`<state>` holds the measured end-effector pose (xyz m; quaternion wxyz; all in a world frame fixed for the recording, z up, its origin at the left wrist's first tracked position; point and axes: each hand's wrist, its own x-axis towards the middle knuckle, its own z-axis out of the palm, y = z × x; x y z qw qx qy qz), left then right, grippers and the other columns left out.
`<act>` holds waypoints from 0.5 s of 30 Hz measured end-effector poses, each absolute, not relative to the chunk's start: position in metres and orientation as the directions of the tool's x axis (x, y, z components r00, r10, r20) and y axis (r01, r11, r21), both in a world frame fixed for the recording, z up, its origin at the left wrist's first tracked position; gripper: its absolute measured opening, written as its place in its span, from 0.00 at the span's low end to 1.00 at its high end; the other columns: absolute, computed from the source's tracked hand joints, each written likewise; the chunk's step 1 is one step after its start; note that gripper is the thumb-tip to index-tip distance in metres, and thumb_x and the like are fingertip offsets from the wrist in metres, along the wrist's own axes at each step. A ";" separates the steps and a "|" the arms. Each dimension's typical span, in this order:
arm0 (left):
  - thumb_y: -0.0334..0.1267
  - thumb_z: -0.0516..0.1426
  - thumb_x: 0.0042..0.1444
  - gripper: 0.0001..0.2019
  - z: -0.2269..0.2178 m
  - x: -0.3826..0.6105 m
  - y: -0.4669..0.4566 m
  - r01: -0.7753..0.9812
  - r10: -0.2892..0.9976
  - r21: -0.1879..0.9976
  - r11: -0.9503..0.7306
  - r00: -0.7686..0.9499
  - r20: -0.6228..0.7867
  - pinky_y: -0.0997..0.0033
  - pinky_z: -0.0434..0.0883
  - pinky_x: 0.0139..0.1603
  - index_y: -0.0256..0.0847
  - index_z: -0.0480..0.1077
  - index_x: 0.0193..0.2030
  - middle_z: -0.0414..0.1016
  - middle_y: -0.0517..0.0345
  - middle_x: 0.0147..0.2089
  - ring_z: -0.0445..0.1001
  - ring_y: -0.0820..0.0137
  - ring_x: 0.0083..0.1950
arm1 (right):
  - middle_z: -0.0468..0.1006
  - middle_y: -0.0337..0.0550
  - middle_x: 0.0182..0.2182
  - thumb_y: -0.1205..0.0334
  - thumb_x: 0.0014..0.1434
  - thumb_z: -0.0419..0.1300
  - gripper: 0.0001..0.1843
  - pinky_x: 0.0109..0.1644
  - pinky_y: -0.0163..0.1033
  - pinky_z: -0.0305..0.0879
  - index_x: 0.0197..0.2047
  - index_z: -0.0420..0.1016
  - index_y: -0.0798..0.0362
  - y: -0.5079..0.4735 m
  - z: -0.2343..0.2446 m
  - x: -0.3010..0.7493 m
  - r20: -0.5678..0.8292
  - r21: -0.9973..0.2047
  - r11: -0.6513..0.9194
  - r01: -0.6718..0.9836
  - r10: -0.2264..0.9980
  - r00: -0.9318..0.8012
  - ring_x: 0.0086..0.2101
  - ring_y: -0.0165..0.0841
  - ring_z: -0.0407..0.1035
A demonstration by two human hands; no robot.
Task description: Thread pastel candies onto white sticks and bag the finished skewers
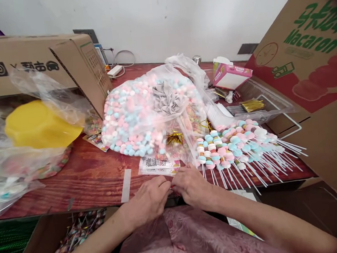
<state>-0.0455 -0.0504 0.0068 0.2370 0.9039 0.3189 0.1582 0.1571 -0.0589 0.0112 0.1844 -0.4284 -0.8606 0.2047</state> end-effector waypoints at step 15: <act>0.28 0.48 0.65 0.12 -0.012 -0.042 -0.051 0.425 0.661 0.525 -0.737 0.617 0.428 0.73 0.67 0.35 0.36 0.72 0.34 0.72 0.54 0.31 0.69 0.71 0.33 | 0.79 0.46 0.35 0.63 0.66 0.51 0.13 0.44 0.44 0.67 0.37 0.77 0.52 -0.068 0.020 0.182 0.210 -0.589 0.394 0.705 0.918 -0.337 0.38 0.38 0.70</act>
